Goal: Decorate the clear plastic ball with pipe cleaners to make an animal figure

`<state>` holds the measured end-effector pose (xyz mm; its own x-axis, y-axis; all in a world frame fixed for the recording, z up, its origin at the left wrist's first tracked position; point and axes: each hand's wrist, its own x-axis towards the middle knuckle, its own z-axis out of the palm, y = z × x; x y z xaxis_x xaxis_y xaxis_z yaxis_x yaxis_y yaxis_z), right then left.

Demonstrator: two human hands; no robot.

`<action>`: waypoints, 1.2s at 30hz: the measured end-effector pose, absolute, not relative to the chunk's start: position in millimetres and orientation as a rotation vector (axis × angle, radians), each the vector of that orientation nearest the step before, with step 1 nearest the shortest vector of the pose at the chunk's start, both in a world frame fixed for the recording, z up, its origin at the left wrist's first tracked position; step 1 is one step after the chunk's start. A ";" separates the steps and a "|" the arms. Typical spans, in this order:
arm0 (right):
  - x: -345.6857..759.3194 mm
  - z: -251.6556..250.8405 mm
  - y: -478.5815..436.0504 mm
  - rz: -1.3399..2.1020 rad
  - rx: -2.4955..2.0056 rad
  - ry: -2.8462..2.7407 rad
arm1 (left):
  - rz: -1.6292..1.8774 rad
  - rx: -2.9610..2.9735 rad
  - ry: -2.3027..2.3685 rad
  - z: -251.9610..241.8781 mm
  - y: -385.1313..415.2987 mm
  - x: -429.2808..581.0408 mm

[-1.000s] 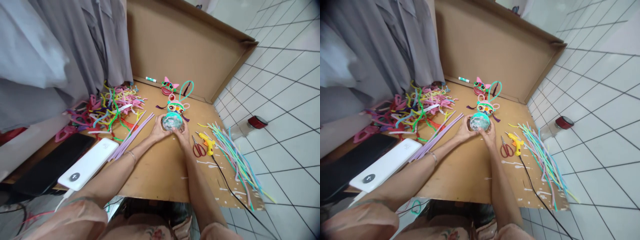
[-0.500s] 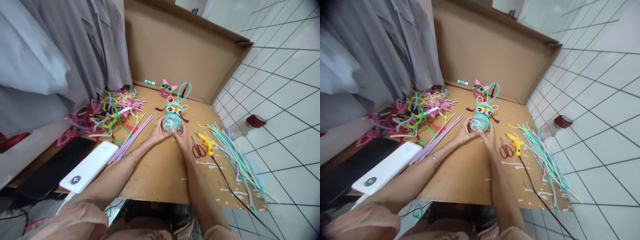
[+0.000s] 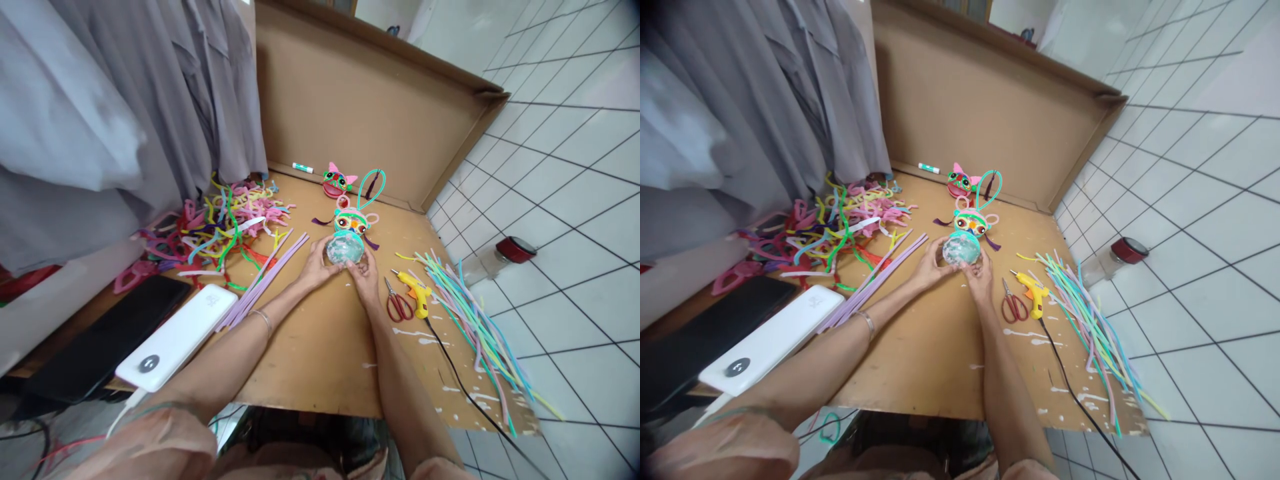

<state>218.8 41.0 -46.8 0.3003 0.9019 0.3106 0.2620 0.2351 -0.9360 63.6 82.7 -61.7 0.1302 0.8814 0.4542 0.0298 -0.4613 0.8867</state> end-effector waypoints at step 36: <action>221.4 -52.2 43.8 0.673 -1.238 -1.131 | 1.329 1.688 0.967 -57.8 82.9 61.6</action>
<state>221.4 43.8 -52.2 0.3453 0.8914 0.2935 0.1666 0.2496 -0.9539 61.6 82.9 -57.8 0.1697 0.9009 0.3995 0.1031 -0.4194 0.9019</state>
